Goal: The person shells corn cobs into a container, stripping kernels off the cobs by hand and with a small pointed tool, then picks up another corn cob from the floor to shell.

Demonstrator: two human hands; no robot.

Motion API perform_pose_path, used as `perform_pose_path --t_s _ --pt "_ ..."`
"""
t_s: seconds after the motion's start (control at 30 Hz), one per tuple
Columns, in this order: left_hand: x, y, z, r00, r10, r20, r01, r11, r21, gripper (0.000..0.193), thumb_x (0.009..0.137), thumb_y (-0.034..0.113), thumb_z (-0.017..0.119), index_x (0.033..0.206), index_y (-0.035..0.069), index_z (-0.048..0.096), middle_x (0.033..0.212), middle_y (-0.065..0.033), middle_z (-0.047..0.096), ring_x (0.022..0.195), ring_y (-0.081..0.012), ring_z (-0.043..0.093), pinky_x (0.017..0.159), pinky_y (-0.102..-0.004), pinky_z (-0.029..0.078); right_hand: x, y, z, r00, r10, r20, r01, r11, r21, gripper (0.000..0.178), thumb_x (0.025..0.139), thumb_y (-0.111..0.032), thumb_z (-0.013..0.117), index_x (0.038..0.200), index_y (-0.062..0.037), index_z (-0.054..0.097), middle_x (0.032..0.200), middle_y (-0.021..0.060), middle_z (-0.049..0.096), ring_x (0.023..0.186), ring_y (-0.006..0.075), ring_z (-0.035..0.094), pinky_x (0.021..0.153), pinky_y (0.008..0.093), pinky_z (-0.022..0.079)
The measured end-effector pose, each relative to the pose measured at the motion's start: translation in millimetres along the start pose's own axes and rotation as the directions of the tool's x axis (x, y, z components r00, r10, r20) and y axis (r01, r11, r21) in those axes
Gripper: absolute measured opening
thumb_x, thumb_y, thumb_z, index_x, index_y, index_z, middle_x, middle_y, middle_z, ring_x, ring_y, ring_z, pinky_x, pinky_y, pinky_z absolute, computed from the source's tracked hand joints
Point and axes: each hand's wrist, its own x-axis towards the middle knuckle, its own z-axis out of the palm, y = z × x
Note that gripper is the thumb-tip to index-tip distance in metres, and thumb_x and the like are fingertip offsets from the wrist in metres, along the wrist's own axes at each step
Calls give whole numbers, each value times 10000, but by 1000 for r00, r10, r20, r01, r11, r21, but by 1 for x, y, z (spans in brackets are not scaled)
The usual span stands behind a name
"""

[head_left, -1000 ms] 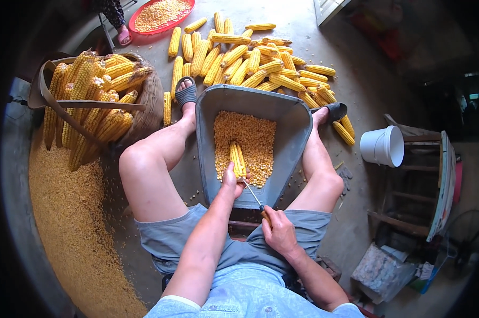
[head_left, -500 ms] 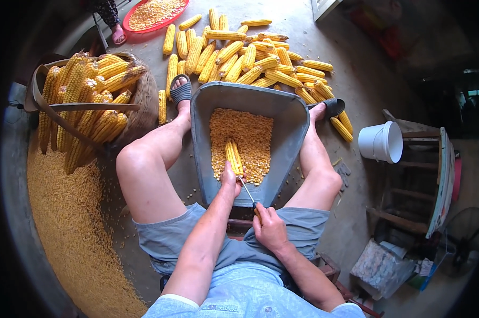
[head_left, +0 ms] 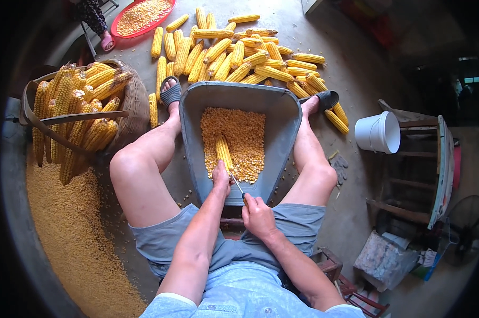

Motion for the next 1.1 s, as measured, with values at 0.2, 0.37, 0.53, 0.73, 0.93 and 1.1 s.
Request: perform_pose_path --t_s 0.2,0.37,0.53,0.73,0.93,1.1 --pt "0 2 3 1000 4 -28 -4 1000 1 381 993 460 361 989 101 488 670 -36 509 442 -145 488 328 -275 356 10 5 -3 999 -39 -17 40 997 63 292 829 -124 610 1102 -22 584 834 203 614 726 378 636 639 454 543" --pt "6 8 0 998 3 -59 -1 999 32 401 990 473 373 981 95 507 672 -37 516 461 -164 516 346 -287 369 24 -6 8 996 52 71 -47 997 -61 277 831 -126 608 1089 -27 592 834 204 617 723 382 635 658 464 542" --pt "8 9 6 994 33 -108 -26 998 63 443 978 504 397 976 82 530 691 -44 531 471 -193 554 353 -311 374 31 -13 25 989 142 34 -141 989 -52 252 836 -129 597 1063 -19 590 847 219 631 757 394 643 687 469 540" --pt "16 14 1 998 22 -66 -17 997 77 451 975 514 395 981 84 531 692 -49 529 483 -194 563 351 -304 378 43 6 38 981 184 -64 -161 951 265 297 824 -157 594 1080 -7 581 856 244 643 746 428 639 734 489 521" --pt "14 17 1 993 68 -98 -58 993 99 442 979 489 386 877 80 520 624 -34 488 437 -170 506 330 -313 387 33 -2 38 999 32 37 -26 987 -162 369 845 -169 593 1180 -21 543 810 200 614 659 349 670 569 443 553" --pt "9 23 0 999 -7 -47 5 999 -41 418 988 476 365 904 103 532 629 -26 508 452 -163 510 341 -302 375 58 -7 37 658 511 554 -663 43 747 291 934 -165 572 1201 -52 543 711 8 540 499 65 458 371 213 327"
